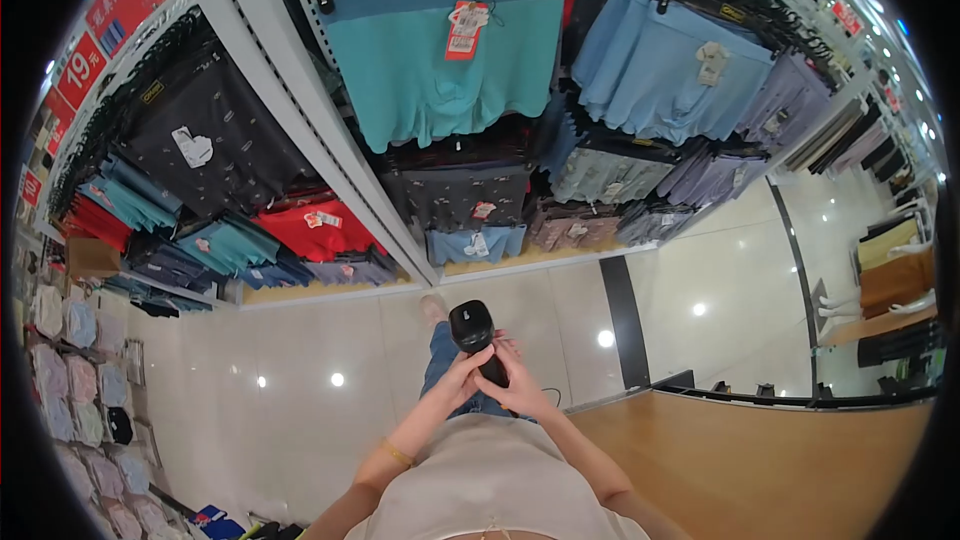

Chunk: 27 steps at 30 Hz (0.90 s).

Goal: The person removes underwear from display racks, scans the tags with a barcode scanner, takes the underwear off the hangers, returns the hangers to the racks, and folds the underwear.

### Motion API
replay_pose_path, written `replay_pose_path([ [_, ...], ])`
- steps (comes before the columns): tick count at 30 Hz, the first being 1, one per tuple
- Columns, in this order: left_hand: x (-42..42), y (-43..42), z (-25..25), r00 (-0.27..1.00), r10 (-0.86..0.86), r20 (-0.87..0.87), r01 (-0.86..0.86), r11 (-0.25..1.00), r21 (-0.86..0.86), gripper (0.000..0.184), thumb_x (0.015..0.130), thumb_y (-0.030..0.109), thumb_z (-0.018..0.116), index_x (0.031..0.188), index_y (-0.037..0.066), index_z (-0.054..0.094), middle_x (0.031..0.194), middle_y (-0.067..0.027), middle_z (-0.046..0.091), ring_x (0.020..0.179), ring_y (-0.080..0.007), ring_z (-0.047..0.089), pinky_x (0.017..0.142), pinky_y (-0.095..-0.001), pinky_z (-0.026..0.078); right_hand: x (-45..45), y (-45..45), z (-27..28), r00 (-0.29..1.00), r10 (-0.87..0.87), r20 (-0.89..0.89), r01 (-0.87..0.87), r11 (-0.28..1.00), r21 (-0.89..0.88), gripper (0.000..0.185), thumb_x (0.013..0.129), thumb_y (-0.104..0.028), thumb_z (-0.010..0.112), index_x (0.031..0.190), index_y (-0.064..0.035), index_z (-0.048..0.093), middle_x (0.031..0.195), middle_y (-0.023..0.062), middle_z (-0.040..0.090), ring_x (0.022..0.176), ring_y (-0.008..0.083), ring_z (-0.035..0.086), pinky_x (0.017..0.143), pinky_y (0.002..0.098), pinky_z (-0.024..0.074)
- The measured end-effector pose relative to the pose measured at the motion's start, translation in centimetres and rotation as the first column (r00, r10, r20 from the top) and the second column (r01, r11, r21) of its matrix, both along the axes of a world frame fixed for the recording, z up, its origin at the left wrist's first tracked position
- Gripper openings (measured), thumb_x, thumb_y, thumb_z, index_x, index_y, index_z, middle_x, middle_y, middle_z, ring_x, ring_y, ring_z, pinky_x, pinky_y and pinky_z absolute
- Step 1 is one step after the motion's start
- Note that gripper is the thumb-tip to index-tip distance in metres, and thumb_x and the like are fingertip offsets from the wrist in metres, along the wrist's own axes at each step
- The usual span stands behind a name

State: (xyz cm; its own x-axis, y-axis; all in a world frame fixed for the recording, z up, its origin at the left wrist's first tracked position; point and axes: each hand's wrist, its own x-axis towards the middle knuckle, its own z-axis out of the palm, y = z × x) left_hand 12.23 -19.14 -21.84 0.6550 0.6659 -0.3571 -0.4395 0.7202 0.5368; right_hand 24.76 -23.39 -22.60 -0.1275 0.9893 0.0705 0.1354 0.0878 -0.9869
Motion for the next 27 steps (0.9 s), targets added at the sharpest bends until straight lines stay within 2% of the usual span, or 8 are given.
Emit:
replay_pose_path([
  [4, -0.5, -1.1, -2.1, 0.991, 0.12, 0.059, -0.101, 0.963, -0.251, 0.046, 0.084, 0.028, 0.057, 0.121, 0.007, 0.039, 0.114, -0.0134, 0.051, 0.109, -0.0258, 0.05, 0.092, -0.0404, 0.041, 0.4, -1.2, 0.8, 0.992, 0.123, 0.04, -0.124, 0.992, 0.009, 0.063, 0.075, -0.013, 0.063, 0.128, 0.004, 0.034, 0.123, 0.0209, 0.042, 0.115, 0.0311, 0.041, 0.097, 0.0358, 0.0306],
  [5, -1.0, -1.2, -3.3, 0.987, 0.157, 0.045, -0.141, 0.958, -0.248, 0.04, 0.084, 0.029, 0.057, 0.117, 0.009, 0.044, 0.108, -0.012, 0.055, 0.104, -0.0249, 0.053, 0.086, -0.0411, 0.044, 0.5, -1.4, 0.0, 0.977, 0.109, 0.183, -0.12, 0.992, 0.049, 0.054, 0.076, -0.012, 0.061, 0.125, 0.0013, 0.041, 0.12, 0.0175, 0.047, 0.109, 0.027, 0.047, 0.094, 0.0351, 0.0355],
  [8, -3.6, -1.3, -5.3, 0.973, 0.226, -0.043, -0.229, 0.929, -0.291, 0.033, 0.084, 0.029, 0.057, 0.109, 0.009, 0.049, 0.1, -0.0098, 0.058, 0.098, -0.0235, 0.056, 0.079, -0.0379, 0.046, 1.2, -0.7, 0.4, 0.956, 0.293, 0.016, -0.29, 0.952, -0.094, 0.041, 0.078, -0.009, 0.058, 0.118, -0.0033, 0.049, 0.116, 0.0116, 0.05, 0.101, 0.0225, 0.051, 0.089, 0.033, 0.0405],
  [13, -5.4, -1.0, -3.3, 0.932, 0.325, -0.159, -0.354, 0.91, -0.214, 0.027, 0.085, 0.032, 0.056, 0.098, 0.009, 0.052, 0.085, -0.0044, 0.056, 0.088, -0.0232, 0.057, 0.077, -0.0372, 0.046, 1.0, 0.8, 1.9, 0.958, 0.284, 0.038, -0.275, 0.95, -0.148, 0.023, 0.081, -0.007, 0.053, 0.104, -0.0055, 0.056, 0.1, 0.0054, 0.059, 0.093, 0.0179, 0.055, 0.081, 0.03, 0.0451],
  [19, -5.7, -1.2, -3.9, 0.903, 0.421, -0.088, -0.429, 0.87, -0.244, 0.022, 0.086, 0.029, 0.056, 0.083, 0.009, 0.048, 0.071, -0.0022, 0.047, 0.075, -0.0186, 0.051, 0.074, -0.0341, 0.045, 0.3, 1.2, 0.5, 0.944, 0.323, 0.063, -0.307, 0.935, -0.18, 0.023, 0.084, -0.012, 0.052, 0.107, -0.0085, 0.057, 0.098, 0.0042, 0.061, 0.088, 0.0147, 0.057, 0.078, 0.0292, 0.0449],
  [22, -5.4, -1.9, -4.2, 0.888, 0.455, -0.066, -0.451, 0.835, -0.314, 0.022, 0.086, 0.028, 0.056, 0.082, 0.008, 0.048, 0.071, -0.0026, 0.047, 0.073, -0.0179, 0.05, 0.075, -0.0332, 0.045, 3.9, 5.0, -2.7, 0.948, 0.317, -0.004, -0.302, 0.898, -0.319, 0.022, 0.084, -0.012, 0.053, 0.105, -0.0085, 0.059, 0.098, 0.0053, 0.062, 0.087, 0.0132, 0.057, 0.077, 0.0275, 0.0446],
  [25, -5.3, -2.5, -4.4, 0.885, 0.457, -0.088, -0.457, 0.819, -0.346, 0.022, 0.085, 0.028, 0.057, 0.081, 0.008, 0.047, 0.07, -0.0031, 0.047, 0.072, -0.0173, 0.05, 0.075, -0.0329, 0.046, 9.6, 12.5, -4.1, 0.915, -0.101, 0.391, 0.114, 0.993, -0.008, 0.02, 0.078, -0.009, 0.055, 0.096, -0.0062, 0.063, 0.092, 0.0077, 0.063, 0.083, 0.0138, 0.058, 0.073, 0.0256, 0.0455],
  [27, -5.4, -2.8, -4.8, 0.885, 0.452, -0.114, -0.461, 0.815, -0.352, 0.022, 0.085, 0.027, 0.058, 0.08, 0.008, 0.048, 0.07, -0.0033, 0.047, 0.071, -0.0167, 0.05, 0.075, -0.0332, 0.046, 14.6, 19.3, -4.7, 0.802, -0.367, 0.471, 0.173, 0.898, 0.404, 0.015, 0.074, -0.011, 0.055, 0.084, -0.0045, 0.063, 0.084, 0.0127, 0.063, 0.081, 0.028, 0.061, 0.071, 0.0359, 0.0472],
])
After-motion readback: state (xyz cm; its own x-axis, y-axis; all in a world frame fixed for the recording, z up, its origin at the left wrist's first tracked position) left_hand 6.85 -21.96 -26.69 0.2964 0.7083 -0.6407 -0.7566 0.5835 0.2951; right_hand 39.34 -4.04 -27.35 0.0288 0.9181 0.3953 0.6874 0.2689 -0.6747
